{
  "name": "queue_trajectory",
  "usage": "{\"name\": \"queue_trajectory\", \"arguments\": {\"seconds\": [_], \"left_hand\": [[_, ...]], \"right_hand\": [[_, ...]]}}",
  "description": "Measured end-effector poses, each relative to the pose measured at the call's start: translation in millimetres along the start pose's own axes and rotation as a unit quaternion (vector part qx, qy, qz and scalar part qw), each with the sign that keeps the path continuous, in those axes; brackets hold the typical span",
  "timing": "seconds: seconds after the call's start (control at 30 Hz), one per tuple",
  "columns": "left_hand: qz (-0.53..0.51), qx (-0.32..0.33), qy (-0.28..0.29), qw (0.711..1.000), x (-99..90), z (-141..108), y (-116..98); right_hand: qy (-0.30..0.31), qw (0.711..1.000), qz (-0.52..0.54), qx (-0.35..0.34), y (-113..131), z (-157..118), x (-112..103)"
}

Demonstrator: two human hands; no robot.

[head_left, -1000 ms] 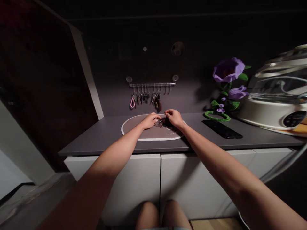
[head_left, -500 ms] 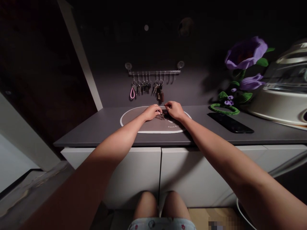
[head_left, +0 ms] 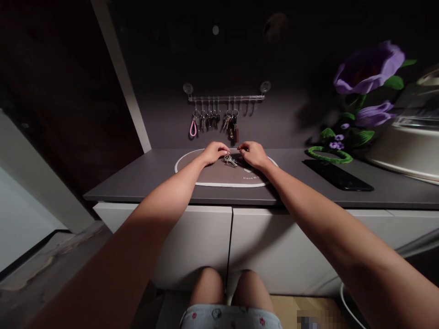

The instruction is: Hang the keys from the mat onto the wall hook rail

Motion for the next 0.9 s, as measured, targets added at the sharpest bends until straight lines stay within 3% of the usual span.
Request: {"name": "queue_trajectory", "arguments": {"seconds": [0.27,0.6,0.9], "left_hand": [[-0.21,-0.108,-0.038,0.971,-0.9,-0.3,8.2],[-0.3,-0.135,-0.073,0.941,-7.7,-3.3,-1.7],[-0.35,-0.129,-0.09,0.924,-4.6,-2.6,-6.1]], "right_hand": [[0.005,1.0,0.016,-0.014,4.2,-0.3,-0.3],[-0.009,0.997,0.078,-0.025,10.0,-2.0,-3.8],[-0.021,0.964,0.263,-0.026,12.9,-2.6,-4.2]]}}
Point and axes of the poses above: each hand's wrist, its own z-axis towards the middle knuckle, its own x-axis out of the palm, y = z × x, the point moved 6 cm from there along z, towards the middle knuckle, and after that the axes turned 4 degrees about -y, right-handed, at the moved point
